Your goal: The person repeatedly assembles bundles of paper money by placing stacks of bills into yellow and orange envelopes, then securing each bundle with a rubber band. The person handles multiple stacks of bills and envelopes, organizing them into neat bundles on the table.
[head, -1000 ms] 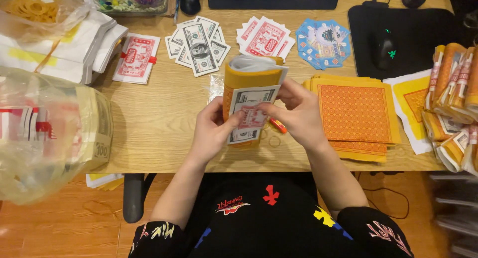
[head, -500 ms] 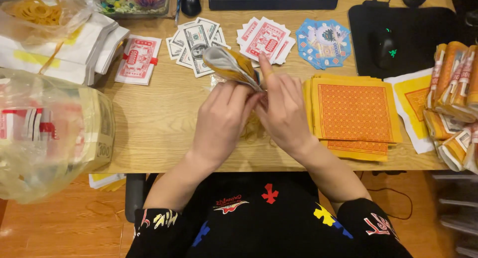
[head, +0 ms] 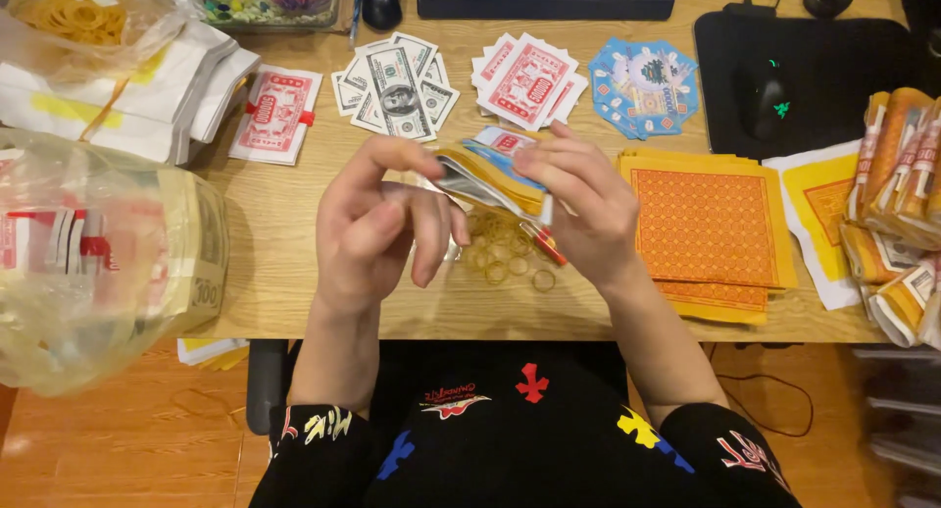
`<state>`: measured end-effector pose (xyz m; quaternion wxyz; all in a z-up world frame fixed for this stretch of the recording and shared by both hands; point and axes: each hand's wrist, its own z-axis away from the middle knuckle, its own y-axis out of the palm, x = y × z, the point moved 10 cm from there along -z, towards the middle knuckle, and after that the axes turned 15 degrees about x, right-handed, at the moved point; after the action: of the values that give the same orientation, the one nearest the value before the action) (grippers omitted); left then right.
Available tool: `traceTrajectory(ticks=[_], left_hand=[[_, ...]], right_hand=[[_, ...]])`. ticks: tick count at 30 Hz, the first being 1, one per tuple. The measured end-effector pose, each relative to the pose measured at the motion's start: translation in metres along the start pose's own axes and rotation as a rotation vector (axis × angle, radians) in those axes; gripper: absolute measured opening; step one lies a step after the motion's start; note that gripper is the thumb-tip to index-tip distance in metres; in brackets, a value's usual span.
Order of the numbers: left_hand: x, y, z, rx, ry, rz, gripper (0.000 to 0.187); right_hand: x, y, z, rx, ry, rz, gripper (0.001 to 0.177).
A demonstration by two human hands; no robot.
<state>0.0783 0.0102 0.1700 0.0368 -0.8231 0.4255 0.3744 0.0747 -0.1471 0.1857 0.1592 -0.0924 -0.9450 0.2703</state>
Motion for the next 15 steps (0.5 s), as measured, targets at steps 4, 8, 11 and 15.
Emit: traceTrajectory(ticks=[4,8,11,15], left_hand=[[0.021,-0.019,0.008,-0.089,0.01,0.013,0.021],[0.013,-0.019,0.012,-0.293,-0.162,-0.81,0.018],[0.011,-0.006,0.005,-0.279,-0.179,-1.029,0.023],[0.046,-0.006,-0.01,-0.196,-0.274,-0.718,0.04]], right_hand=[[-0.023,-0.02,0.021,-0.128,0.084,-0.258,0.013],[-0.075,-0.021,0.059,-0.23,0.392,-0.49,0.025],[-0.078,-0.014,0.055,-0.209,0.513,-0.56,0.031],[-0.079,-0.005,0.047,-0.194,0.61,-0.586,0.031]])
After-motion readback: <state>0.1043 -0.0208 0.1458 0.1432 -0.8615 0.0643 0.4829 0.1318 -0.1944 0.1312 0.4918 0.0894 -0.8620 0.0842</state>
